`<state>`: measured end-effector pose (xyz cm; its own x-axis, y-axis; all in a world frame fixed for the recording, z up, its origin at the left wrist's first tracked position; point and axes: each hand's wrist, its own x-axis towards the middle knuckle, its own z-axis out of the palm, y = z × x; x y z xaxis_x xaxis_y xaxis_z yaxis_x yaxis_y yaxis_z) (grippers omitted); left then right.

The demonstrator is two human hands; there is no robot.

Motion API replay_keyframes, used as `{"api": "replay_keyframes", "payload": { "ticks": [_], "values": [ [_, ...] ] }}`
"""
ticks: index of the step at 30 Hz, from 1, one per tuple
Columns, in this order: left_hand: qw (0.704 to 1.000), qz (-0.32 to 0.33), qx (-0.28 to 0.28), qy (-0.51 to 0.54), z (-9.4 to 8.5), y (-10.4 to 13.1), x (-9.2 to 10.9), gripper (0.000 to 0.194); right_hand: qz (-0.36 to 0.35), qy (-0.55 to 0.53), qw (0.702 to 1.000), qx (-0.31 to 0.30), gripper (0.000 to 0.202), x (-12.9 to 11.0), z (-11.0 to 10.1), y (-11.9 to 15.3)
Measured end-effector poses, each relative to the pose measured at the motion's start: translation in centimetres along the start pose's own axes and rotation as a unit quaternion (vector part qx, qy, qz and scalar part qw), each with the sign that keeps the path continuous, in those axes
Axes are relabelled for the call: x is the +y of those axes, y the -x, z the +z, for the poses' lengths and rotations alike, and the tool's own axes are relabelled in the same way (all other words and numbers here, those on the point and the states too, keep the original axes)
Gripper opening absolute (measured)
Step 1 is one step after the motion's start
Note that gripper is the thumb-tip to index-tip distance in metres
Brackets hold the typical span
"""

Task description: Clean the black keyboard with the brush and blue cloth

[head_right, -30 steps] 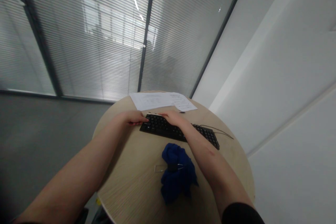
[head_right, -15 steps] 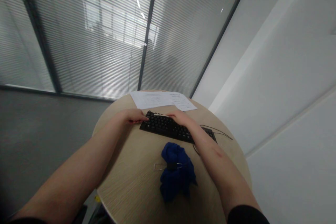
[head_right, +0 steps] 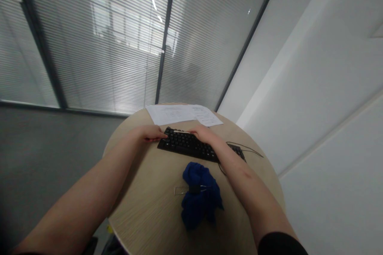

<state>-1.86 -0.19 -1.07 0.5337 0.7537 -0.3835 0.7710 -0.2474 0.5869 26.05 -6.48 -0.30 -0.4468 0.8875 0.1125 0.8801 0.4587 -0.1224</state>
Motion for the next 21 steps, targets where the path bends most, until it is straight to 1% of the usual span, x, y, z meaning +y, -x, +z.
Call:
{"api": "replay_keyframes", "payload": {
  "ticks": [5, 9, 16, 21],
  "values": [
    [1.000, 0.008, 0.006, -0.021, 0.0, -0.5, -0.2, 0.052, 0.020, 0.002, 1.000, -0.017, 0.034, 1.5, -0.7, 1.6],
    [1.000, 0.001, -0.004, -0.027, 0.0, -0.6, -0.2, 0.049, 0.007, 0.007, 0.999, -0.032, 0.033, 2.2, -1.1, 2.8],
    [1.000, -0.003, 0.001, -0.021, 0.0, 0.0, 0.1, 0.048, 0.011, 0.056, 0.998, -0.024, 0.036, 3.8, -0.7, 4.1],
    [1.000, -0.014, -0.010, -0.005, -0.1, 0.7, 0.5, 0.047, 0.020, 0.067, 0.997, -0.029, 0.036, 4.0, -1.4, 5.3]
  ]
}}
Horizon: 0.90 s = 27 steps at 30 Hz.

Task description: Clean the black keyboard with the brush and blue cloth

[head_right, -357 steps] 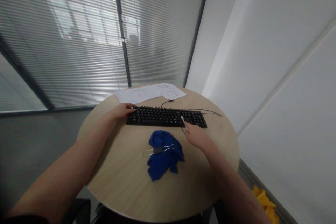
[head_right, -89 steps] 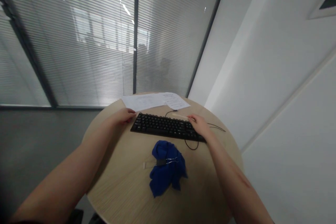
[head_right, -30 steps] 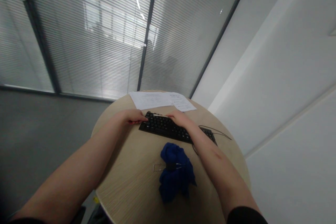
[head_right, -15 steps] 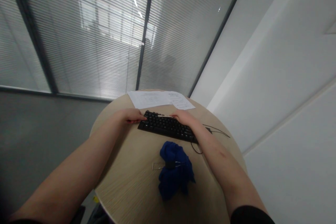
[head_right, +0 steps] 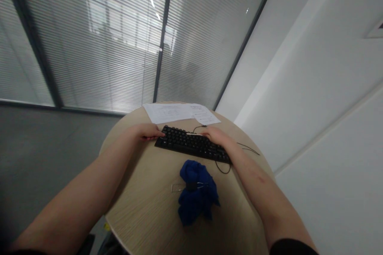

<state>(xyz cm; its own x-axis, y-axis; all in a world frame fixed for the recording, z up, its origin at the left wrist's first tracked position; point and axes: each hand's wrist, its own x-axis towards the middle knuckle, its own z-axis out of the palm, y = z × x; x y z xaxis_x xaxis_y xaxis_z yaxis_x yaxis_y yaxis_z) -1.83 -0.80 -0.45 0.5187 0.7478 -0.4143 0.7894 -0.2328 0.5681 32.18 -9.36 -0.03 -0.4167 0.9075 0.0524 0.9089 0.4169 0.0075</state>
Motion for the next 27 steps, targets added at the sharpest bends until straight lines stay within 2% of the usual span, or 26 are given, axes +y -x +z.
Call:
{"api": "replay_keyframes", "payload": {
  "ticks": [5, 16, 27],
  "values": [
    [1.000, -0.007, -0.004, -0.004, -0.1, 0.1, 0.2, 0.045, 0.017, 0.009, 1.000, -0.007, 0.035, 0.4, -0.7, 1.4],
    [1.000, 0.020, -0.003, -0.003, -0.1, -0.8, -0.6, 0.053, 0.030, -0.011, 0.999, -0.020, 0.036, 3.2, -0.6, 4.2],
    [1.000, 0.005, -0.003, 0.011, -0.1, -0.9, -0.6, 0.051, 0.039, 0.015, 0.999, -0.032, 0.037, 5.7, -0.8, 7.3]
  ]
}}
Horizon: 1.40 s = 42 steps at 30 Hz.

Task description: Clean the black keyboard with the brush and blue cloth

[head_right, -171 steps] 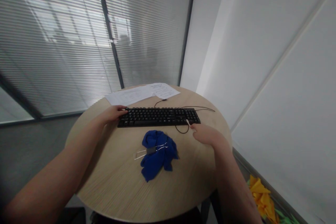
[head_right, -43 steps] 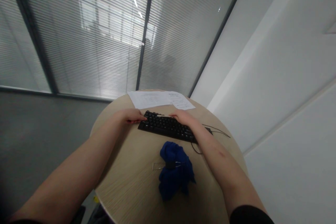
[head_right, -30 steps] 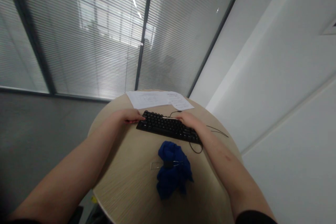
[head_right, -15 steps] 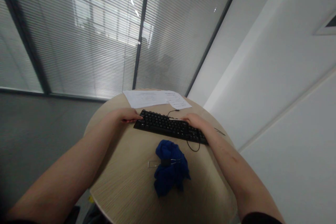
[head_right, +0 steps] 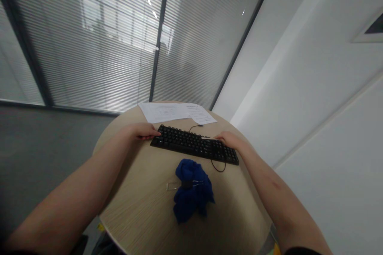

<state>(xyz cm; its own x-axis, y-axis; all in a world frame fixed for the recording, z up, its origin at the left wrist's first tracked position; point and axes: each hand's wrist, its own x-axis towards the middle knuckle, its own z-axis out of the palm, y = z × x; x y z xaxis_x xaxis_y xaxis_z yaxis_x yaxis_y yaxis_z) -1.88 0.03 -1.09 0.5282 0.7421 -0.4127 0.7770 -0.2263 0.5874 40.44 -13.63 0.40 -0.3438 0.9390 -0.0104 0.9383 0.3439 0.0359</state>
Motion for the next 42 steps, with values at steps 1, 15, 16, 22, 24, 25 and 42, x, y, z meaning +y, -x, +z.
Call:
{"api": "replay_keyframes", "payload": {
  "ticks": [1, 15, 16, 22, 24, 25, 42],
  "values": [
    [1.000, -0.003, 0.002, 0.000, 0.0, -0.1, 0.0, 0.050, 0.002, 0.004, 1.000, -0.001, 0.038, 0.3, 0.1, 0.2],
    [1.000, 0.011, 0.007, -0.016, 0.0, -0.5, -0.4, 0.057, 0.044, -0.012, 0.998, -0.036, 0.041, 3.0, -0.5, 3.7],
    [1.000, 0.015, 0.006, -0.017, 0.0, -0.5, -0.4, 0.057, 0.049, -0.011, 0.998, -0.034, 0.040, 3.2, -0.5, 3.9],
    [1.000, 0.020, 0.006, -0.005, 0.1, -0.3, -0.4, 0.056, 0.071, -0.001, 0.997, -0.043, 0.041, 4.3, -0.4, 5.1],
    [1.000, 0.012, 0.008, 0.001, 0.1, -0.3, -0.3, 0.055, 0.081, 0.004, 0.996, -0.044, 0.041, 4.6, -0.3, 5.4],
    [1.000, 0.006, 0.008, 0.004, 0.1, -0.3, -0.2, 0.055, 0.086, 0.005, 0.995, -0.044, 0.041, 4.8, -0.3, 5.6],
    [0.999, -0.009, -0.025, 0.022, -0.1, 0.2, -0.3, 0.054, 0.050, -0.036, 0.995, 0.084, 0.038, -2.5, -4.8, 0.9]
  ]
}}
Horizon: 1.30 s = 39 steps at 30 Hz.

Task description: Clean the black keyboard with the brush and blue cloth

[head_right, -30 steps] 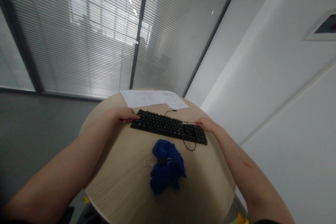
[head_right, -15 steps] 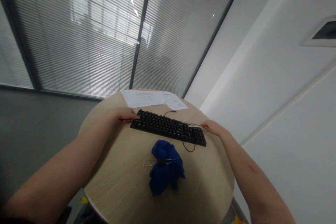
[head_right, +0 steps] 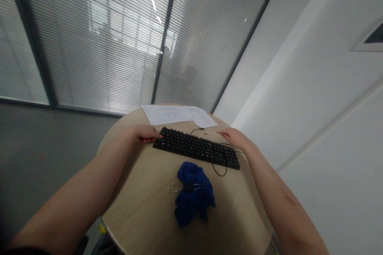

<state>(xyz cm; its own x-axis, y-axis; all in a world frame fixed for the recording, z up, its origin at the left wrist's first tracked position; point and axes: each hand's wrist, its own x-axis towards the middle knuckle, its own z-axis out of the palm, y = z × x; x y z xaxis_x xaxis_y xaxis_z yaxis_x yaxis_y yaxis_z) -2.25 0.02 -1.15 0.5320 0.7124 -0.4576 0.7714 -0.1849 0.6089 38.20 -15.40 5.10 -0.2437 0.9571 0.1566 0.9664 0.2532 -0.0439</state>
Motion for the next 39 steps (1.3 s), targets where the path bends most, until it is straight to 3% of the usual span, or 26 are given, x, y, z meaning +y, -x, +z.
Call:
{"api": "replay_keyframes", "payload": {
  "ticks": [3, 6, 11, 18, 27, 39],
  "values": [
    [1.000, -0.008, -0.002, 0.001, 0.0, 0.2, -0.1, 0.055, -0.069, -0.028, 0.997, 0.023, 0.038, -5.4, 1.5, -3.3],
    [1.000, -0.008, -0.006, -0.004, 0.1, 0.2, -0.2, 0.055, -0.079, -0.012, 0.997, 0.021, 0.037, -10.0, 3.2, -6.3],
    [1.000, -0.013, -0.017, -0.014, 0.1, 0.2, -0.2, 0.055, -0.097, 0.004, 0.995, 0.018, 0.036, -14.1, 5.3, -9.8],
    [0.999, -0.016, -0.022, -0.022, -0.1, 0.4, 0.0, 0.051, -0.096, 0.009, 0.995, -0.010, 0.037, -14.4, 7.1, -11.5],
    [1.000, -0.015, -0.020, -0.019, -0.1, 0.1, -0.1, 0.050, -0.088, 0.020, 0.996, 0.001, 0.036, -13.4, 7.7, -11.3],
    [0.999, -0.022, -0.018, -0.027, 0.0, 0.1, 0.0, 0.049, -0.085, -0.001, 0.996, 0.027, 0.038, -14.2, 8.5, -11.7]
  ]
}}
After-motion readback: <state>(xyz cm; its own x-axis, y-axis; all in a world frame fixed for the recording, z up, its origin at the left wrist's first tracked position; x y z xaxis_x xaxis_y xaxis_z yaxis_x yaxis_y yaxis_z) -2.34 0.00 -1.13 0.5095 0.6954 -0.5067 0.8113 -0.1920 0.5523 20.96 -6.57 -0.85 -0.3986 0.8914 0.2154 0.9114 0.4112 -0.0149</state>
